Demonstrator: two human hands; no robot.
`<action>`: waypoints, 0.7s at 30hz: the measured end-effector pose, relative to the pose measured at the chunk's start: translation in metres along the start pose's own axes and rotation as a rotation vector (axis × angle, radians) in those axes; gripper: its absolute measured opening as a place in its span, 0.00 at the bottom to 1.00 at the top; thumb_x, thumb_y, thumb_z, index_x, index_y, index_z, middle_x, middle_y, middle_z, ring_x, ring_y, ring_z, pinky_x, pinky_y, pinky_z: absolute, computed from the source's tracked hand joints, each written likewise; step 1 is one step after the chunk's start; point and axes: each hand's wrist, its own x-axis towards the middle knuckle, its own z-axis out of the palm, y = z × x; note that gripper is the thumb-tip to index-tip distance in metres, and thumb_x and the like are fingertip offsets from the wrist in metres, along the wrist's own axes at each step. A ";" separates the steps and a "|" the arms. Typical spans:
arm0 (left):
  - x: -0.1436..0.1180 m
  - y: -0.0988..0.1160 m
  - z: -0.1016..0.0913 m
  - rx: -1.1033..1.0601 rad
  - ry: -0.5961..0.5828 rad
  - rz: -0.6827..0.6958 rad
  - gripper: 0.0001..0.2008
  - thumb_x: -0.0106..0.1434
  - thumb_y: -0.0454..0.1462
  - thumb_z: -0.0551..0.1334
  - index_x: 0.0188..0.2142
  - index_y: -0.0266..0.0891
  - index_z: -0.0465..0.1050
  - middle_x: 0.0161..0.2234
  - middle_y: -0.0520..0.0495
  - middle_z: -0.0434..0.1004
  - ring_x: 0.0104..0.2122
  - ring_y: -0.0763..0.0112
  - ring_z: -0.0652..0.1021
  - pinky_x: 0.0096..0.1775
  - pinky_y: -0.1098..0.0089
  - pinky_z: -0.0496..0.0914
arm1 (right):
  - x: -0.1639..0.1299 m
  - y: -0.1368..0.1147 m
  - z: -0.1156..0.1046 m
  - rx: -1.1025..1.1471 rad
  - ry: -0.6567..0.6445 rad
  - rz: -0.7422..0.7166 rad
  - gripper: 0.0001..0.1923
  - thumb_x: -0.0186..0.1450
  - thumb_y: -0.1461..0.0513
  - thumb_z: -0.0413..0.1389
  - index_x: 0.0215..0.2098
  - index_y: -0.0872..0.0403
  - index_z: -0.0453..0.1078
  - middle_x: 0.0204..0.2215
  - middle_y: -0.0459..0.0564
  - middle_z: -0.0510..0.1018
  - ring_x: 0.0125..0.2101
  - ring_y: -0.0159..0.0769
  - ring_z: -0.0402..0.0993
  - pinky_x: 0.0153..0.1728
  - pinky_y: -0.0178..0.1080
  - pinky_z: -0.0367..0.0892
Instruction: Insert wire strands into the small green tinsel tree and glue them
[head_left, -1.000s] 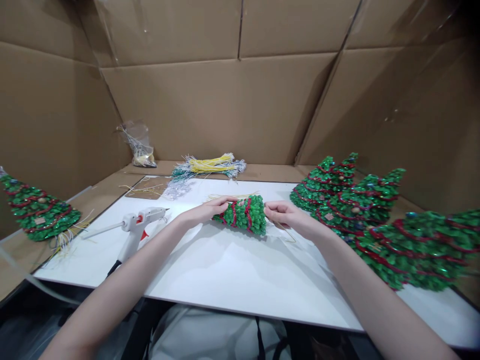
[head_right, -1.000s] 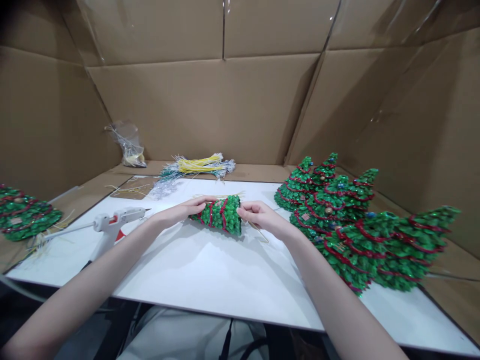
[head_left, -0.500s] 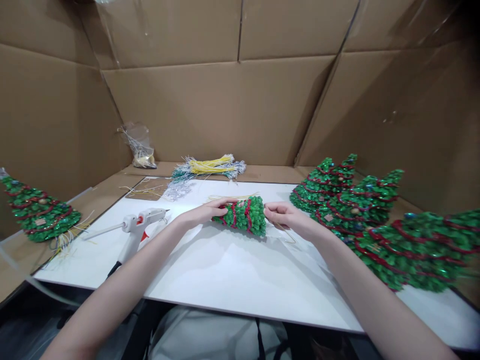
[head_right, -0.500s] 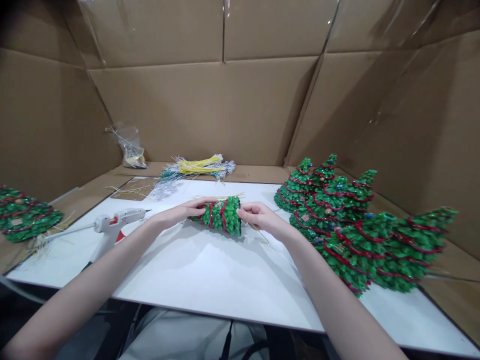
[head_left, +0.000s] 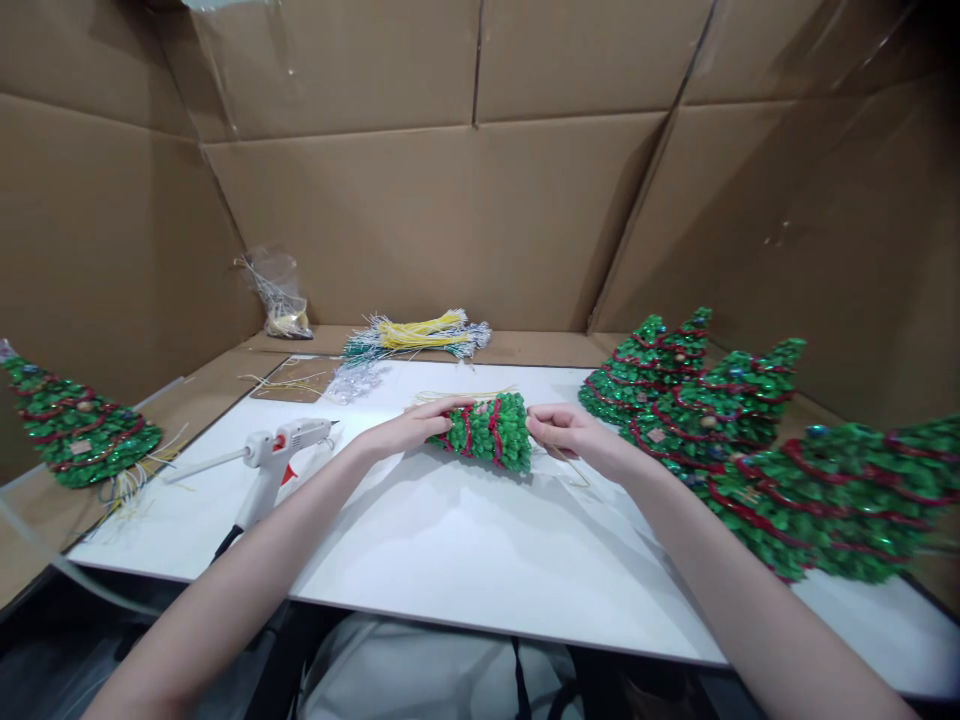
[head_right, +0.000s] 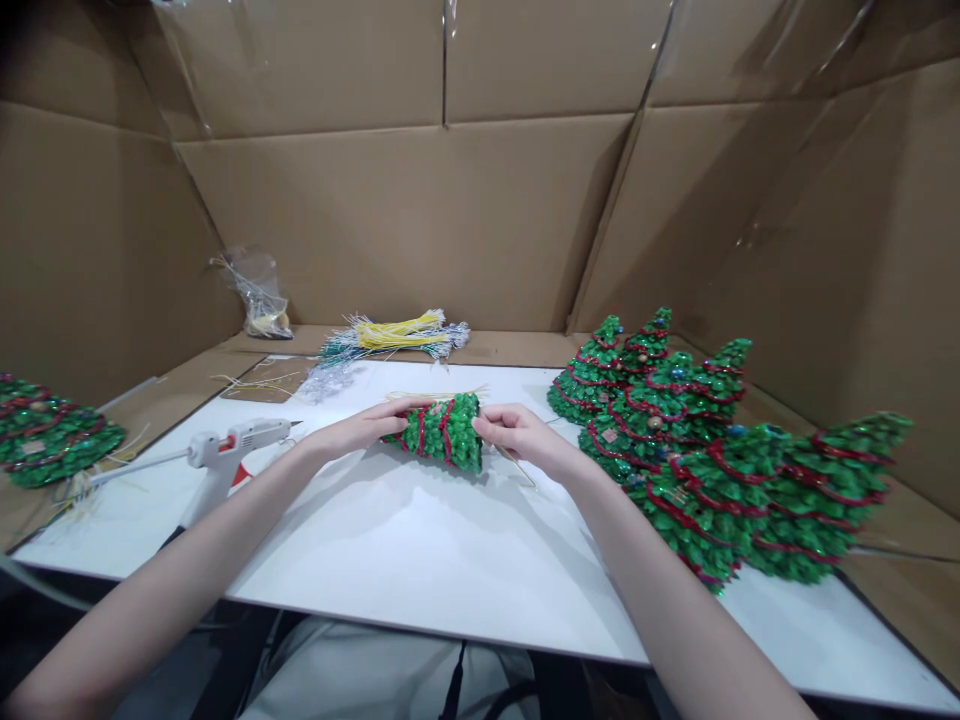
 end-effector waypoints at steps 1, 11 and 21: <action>0.000 0.000 0.000 0.003 0.000 0.000 0.27 0.58 0.32 0.49 0.58 0.44 0.60 0.62 0.53 0.55 0.60 0.66 0.57 0.61 0.62 0.49 | 0.000 0.000 0.000 0.000 0.002 0.001 0.25 0.58 0.44 0.53 0.19 0.54 0.53 0.14 0.38 0.51 0.14 0.23 0.45 0.17 0.35 0.38; 0.001 0.002 0.001 0.073 0.018 -0.029 0.28 0.57 0.32 0.47 0.58 0.45 0.60 0.62 0.55 0.55 0.61 0.64 0.56 0.61 0.62 0.49 | -0.001 -0.002 0.001 -0.007 0.008 0.001 0.25 0.58 0.44 0.53 0.19 0.54 0.53 0.13 0.38 0.51 0.15 0.23 0.45 0.17 0.35 0.38; 0.000 0.003 0.002 0.108 0.046 -0.058 0.26 0.59 0.35 0.48 0.57 0.46 0.60 0.60 0.56 0.58 0.59 0.64 0.59 0.60 0.63 0.51 | -0.001 -0.001 0.001 -0.005 0.000 0.000 0.26 0.58 0.44 0.53 0.19 0.54 0.52 0.14 0.38 0.51 0.15 0.23 0.45 0.17 0.34 0.38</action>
